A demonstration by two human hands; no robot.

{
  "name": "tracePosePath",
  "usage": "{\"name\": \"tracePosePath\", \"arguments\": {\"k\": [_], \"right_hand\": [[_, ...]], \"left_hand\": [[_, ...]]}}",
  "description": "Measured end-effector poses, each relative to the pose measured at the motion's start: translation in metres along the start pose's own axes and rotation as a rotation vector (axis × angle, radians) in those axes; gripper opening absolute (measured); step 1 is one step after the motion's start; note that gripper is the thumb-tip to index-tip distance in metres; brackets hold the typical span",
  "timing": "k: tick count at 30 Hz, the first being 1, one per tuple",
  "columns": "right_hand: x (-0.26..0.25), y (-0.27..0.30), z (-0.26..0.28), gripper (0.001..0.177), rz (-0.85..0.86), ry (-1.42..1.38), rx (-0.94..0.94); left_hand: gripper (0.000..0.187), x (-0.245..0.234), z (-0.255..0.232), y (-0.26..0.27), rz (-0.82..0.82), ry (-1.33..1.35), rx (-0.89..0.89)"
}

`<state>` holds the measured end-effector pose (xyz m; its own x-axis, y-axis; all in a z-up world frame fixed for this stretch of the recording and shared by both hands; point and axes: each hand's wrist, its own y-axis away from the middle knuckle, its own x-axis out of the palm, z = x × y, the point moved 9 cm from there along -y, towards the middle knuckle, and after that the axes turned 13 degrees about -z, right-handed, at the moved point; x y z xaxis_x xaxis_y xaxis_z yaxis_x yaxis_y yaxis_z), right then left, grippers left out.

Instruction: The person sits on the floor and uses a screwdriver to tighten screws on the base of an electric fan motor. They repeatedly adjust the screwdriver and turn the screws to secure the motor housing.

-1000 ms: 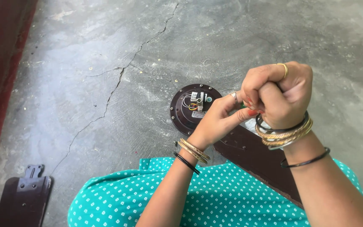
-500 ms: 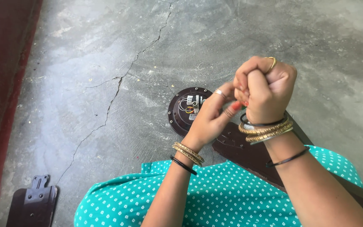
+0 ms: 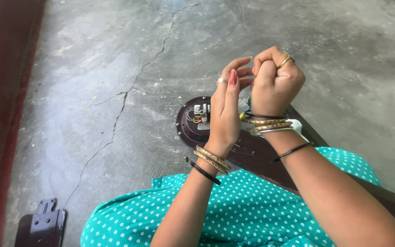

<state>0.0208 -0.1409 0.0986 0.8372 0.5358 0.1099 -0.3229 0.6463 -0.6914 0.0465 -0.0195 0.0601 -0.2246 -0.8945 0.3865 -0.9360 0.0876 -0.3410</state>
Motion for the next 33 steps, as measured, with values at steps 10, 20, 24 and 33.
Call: {"name": "tracePosePath", "arguments": {"k": [10,20,24,33], "right_hand": [[-0.003,0.011,0.023,0.022,0.052,0.098,-0.234],[0.016,0.02,0.051,0.028,0.536,-0.202,-0.029],[0.029,0.033,0.068,0.024,0.775,-0.262,-0.093],[0.083,0.049,0.051,0.025,0.975,-0.386,0.231]], "left_hand": [[0.07,0.024,0.04,-0.004,0.238,0.022,-0.157],[0.075,-0.011,0.063,0.019,0.378,-0.125,-0.09],[0.076,-0.031,0.068,0.032,0.334,-0.063,-0.153],[0.073,-0.062,0.054,0.022,0.126,-0.033,-0.013]]}}
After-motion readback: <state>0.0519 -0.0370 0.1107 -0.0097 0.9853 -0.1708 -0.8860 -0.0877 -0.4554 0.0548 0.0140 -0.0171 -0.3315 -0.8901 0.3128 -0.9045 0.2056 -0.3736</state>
